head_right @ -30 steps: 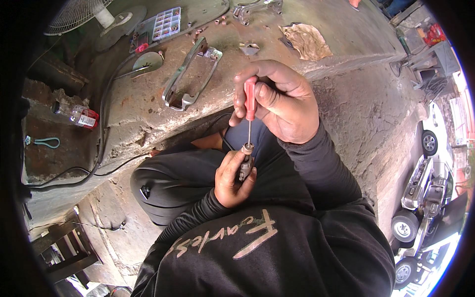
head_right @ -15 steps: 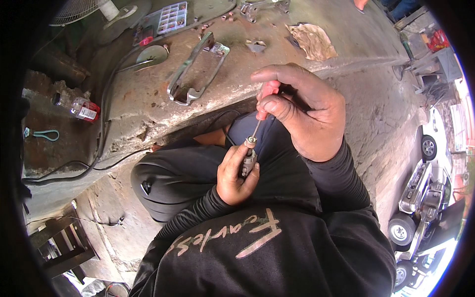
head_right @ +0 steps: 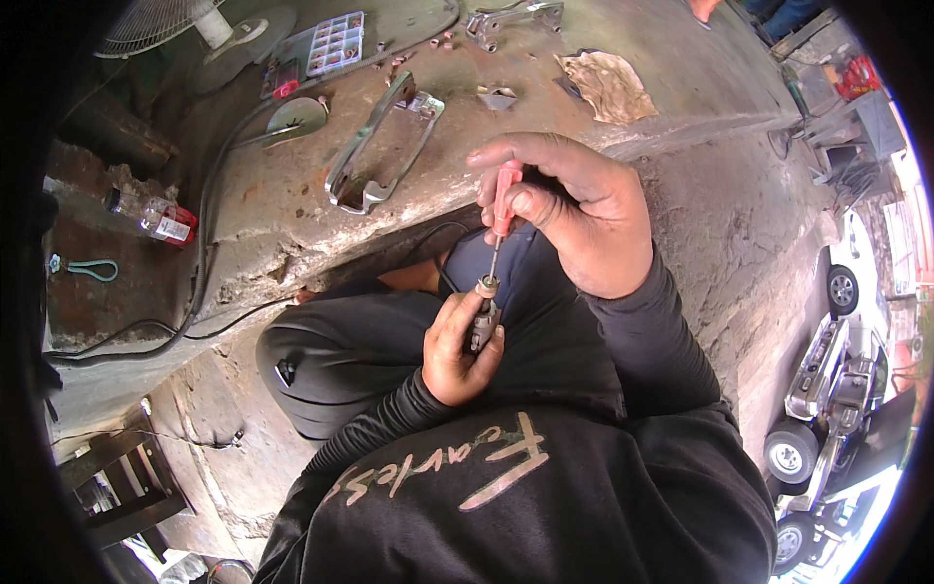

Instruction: The person sits on the floor and uses a rotary tool and a screwdriver to adjust and grind small metal components. They repeatedly insert and remove a cylindrical part, tighten it with a screwdriver, and grind its surface with the rotary tool.

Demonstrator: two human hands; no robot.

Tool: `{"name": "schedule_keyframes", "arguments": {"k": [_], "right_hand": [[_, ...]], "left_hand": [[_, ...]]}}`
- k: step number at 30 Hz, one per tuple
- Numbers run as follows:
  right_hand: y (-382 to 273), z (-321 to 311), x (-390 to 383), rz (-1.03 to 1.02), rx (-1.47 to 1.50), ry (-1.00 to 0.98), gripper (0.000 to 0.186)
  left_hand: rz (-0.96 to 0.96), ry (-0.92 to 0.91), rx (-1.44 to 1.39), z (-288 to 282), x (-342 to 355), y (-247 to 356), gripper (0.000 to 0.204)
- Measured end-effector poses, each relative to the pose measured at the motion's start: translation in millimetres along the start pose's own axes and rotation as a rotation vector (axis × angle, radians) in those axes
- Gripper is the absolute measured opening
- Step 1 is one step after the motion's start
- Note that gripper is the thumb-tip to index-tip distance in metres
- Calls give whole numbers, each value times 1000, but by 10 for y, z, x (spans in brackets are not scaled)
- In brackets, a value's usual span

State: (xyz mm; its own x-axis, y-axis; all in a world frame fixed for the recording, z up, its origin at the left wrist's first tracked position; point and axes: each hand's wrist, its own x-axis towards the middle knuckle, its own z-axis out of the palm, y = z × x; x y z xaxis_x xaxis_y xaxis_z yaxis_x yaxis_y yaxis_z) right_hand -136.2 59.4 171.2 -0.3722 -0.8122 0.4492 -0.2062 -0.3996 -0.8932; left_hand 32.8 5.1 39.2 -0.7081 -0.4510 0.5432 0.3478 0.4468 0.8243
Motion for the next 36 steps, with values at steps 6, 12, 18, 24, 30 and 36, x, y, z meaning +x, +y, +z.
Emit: {"name": "schedule_keyframes", "arguments": {"k": [6,12,18,24,30,36], "right_hand": [[171,-120,-3,-43,245,-89,29],[176,-382,99,-76,283,-316,26],[-551,-497,117,18,-676,-469,19],[-1126,-537,175,89,-962,-814,15],[-1229,-527,40,133,-1006,-776,30],[-1220,-591,-87,83,-1149,-834,27]], "left_hand": [[24,10,6,15,10,-22,63],[21,-41,-17,32,-5,-29,67],[78,-188,-20,10,59,21,68],[116,-261,-13,34,77,50,70],[101,-278,-27,89,45,44,75],[123,-304,-1,102,8,40,76]]}}
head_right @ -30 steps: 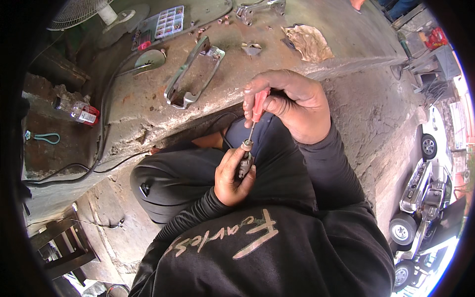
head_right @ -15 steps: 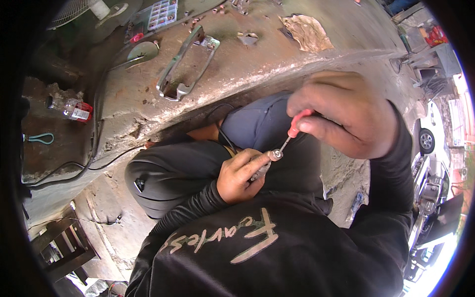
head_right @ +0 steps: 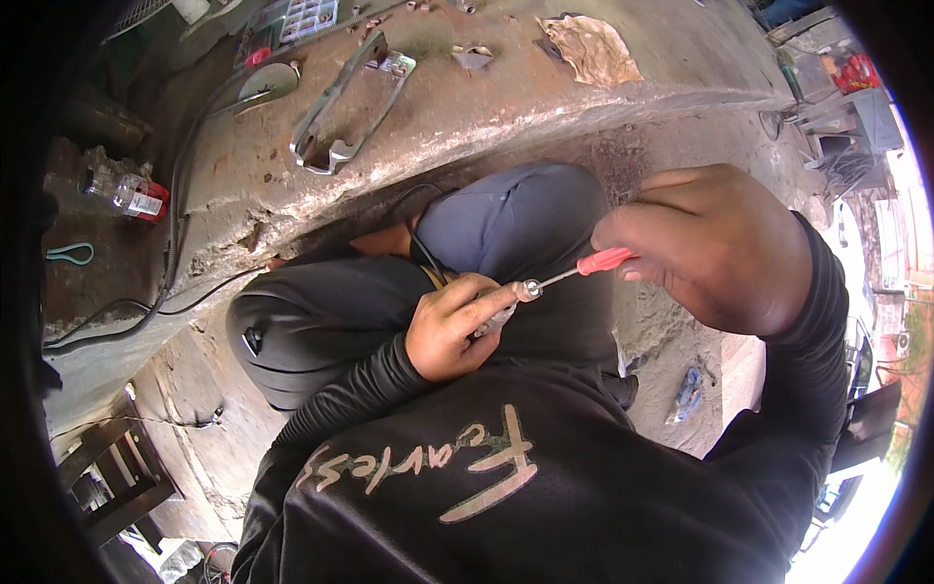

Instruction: The person sits on the floor and uses a rotary tool and a screwdriver to adjust and grind small metal components. They repeatedly insert and remove a cylindrical part, tighten it with a screwdriver, and grind its surface with the rotary tool.

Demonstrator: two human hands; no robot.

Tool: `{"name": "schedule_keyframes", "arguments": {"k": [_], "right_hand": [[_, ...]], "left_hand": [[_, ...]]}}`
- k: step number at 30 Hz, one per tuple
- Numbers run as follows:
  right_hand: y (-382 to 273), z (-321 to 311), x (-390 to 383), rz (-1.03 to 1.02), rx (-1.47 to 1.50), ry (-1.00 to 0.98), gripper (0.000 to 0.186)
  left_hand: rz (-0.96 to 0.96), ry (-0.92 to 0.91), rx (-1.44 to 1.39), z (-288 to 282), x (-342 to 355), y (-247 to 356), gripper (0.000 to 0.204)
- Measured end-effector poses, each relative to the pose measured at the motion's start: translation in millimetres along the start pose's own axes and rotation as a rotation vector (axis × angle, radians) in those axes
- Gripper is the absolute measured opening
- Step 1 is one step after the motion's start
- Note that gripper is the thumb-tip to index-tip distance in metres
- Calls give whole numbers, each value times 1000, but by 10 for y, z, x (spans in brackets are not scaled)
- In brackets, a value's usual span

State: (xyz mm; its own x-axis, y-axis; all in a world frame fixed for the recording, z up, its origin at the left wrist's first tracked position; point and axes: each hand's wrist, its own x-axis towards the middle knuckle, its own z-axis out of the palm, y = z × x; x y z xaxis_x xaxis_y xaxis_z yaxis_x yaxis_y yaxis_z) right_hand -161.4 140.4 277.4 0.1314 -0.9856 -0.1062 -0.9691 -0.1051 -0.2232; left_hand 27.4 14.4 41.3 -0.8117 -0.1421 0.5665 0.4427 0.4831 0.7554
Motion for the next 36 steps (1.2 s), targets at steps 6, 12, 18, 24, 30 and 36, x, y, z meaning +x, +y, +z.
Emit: {"name": "schedule_keyframes", "arguments": {"k": [6,12,18,24,30,36], "right_hand": [[-40,-50,-20,107,-8,-363,15],[-123,159,46,209,-103,-350,16],[-120,266,135,78,-195,-363,12],[-93,249,209,-130,-276,-240,17],[-135,231,234,-145,-356,-217,16],[-143,259,259,-113,-349,-225,16]], "left_hand": [[5,-32,29,2,25,57,70],[-44,-33,37,-11,62,60,70],[-33,-52,45,22,14,24,71],[15,-41,51,19,23,33,72],[4,-46,58,18,21,18,72],[1,-23,72,40,6,7,73]]}}
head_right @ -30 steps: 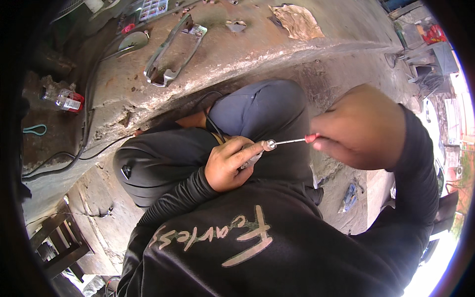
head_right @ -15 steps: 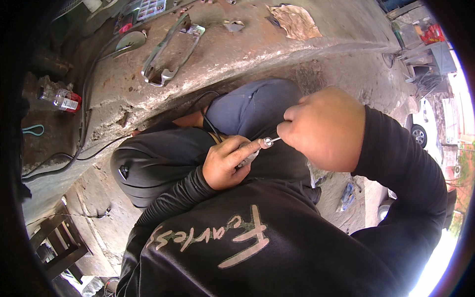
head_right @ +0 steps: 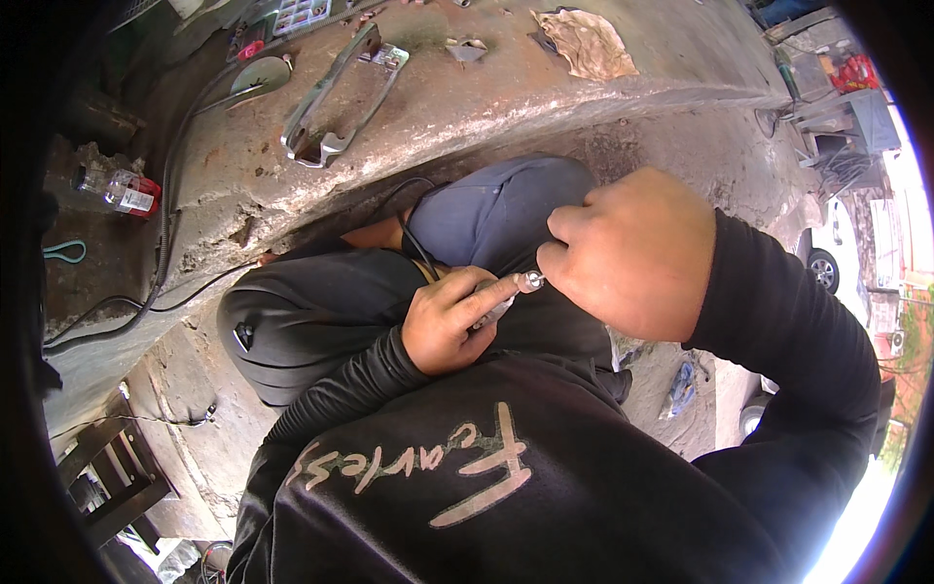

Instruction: The person sits on the floor and uses a rotary tool and a screwdriver to adjust and grind small metal components. They repeatedly insert and remove a cylindrical part, tighten it with a screwdriver, and grind its surface with the rotary tool.

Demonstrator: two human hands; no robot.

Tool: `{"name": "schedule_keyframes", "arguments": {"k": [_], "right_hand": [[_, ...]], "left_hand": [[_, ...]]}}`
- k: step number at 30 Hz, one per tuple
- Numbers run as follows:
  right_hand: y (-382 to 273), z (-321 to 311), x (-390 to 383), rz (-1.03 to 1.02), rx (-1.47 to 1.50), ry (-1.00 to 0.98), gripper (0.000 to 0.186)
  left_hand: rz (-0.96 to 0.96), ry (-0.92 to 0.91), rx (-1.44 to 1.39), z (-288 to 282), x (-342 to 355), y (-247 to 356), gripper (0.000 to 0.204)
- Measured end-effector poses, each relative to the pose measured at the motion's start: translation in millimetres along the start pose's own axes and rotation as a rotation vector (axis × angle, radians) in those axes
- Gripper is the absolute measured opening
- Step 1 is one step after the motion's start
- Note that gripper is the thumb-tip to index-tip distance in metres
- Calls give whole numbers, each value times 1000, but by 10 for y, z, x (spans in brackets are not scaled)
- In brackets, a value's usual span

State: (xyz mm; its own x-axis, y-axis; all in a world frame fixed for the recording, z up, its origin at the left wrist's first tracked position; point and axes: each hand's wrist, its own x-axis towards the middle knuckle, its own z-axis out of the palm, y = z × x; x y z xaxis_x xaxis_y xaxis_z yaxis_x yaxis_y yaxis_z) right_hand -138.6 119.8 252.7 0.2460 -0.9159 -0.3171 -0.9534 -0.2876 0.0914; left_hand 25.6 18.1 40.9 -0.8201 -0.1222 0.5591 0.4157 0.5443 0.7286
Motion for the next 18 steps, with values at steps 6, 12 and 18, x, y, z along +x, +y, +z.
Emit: {"name": "schedule_keyframes", "arguments": {"k": [6,12,18], "right_hand": [[30,112,-17,-90,-30,160,12],[50,138,-38,-201,-147,267,9],[60,164,-22,-187,-171,324,10]], "left_hand": [[-40,14,-31,-5,0,-5,73],[-56,2,-33,-39,23,5,72],[-33,18,-39,-43,38,-6,70]]}}
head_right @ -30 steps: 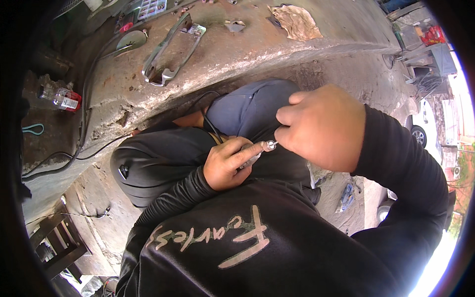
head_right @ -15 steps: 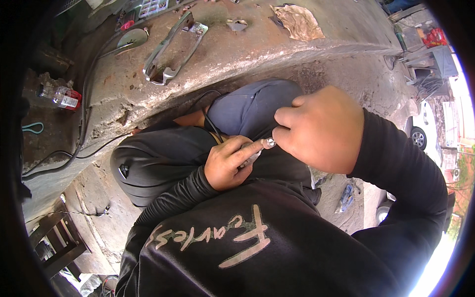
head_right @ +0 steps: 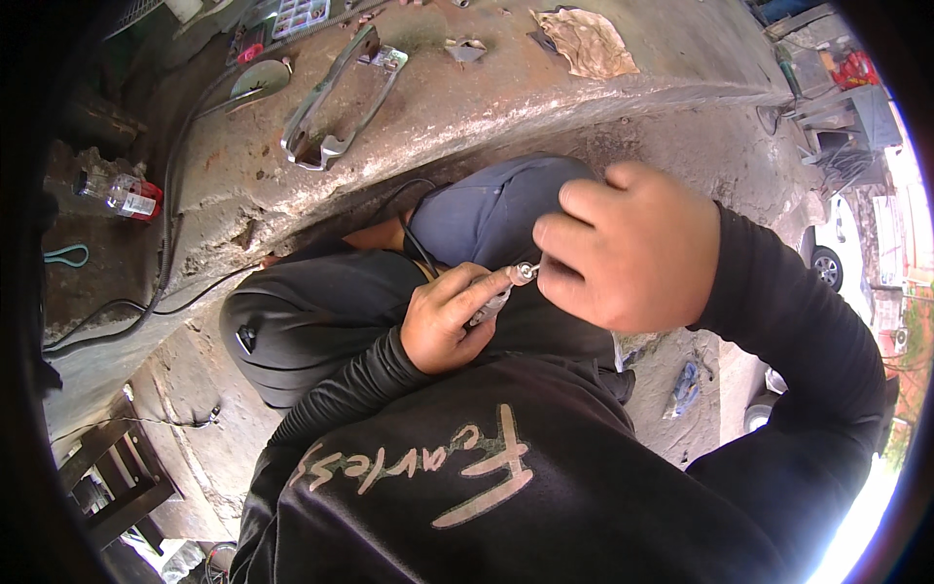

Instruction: The person sits on the floor and uses a rotary tool and a screwdriver to adjust and grind small metal components. They repeatedly insert and remove a cylindrical part, tighten it with a screwdriver, and grind its surface with the rotary tool.

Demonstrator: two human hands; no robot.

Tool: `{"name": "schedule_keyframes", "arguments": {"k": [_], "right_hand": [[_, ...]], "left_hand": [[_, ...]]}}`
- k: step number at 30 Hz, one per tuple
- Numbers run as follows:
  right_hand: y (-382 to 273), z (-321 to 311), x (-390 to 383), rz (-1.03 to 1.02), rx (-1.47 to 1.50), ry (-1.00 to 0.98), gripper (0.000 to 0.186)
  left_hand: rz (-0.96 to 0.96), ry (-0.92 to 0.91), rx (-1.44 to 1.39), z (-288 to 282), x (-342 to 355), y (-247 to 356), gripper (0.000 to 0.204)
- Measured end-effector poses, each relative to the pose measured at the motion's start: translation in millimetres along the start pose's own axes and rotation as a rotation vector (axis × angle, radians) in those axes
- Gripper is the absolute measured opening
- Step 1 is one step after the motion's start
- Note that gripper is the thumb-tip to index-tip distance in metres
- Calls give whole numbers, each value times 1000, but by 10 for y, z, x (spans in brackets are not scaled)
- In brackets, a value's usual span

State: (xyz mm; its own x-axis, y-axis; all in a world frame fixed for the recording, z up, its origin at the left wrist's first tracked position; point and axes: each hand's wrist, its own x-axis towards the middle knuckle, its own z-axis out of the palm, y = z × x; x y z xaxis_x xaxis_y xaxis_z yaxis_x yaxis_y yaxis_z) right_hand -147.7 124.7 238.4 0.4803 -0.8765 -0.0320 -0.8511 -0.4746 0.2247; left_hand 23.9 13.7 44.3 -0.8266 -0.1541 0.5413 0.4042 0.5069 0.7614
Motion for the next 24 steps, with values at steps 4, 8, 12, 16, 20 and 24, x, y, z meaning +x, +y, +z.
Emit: {"name": "schedule_keyframes", "arguments": {"k": [4,8,12,16,20,24], "right_hand": [[23,-93,41,135,57,-267,17],[34,-100,79,151,117,-315,20],[50,-103,124,82,84,-198,18],[28,-59,112,86,69,-94,17],[-5,-20,124,22,14,8,15],[5,-16,126,-9,2,68,13]], "left_hand": [[4,5,14,-8,-7,-4,69],[-4,-9,15,-19,1,13,69],[-6,14,11,-21,-2,6,68],[-35,17,9,-50,17,36,68],[-26,33,-1,-37,2,8,68],[-49,19,-3,-44,15,25,68]]}}
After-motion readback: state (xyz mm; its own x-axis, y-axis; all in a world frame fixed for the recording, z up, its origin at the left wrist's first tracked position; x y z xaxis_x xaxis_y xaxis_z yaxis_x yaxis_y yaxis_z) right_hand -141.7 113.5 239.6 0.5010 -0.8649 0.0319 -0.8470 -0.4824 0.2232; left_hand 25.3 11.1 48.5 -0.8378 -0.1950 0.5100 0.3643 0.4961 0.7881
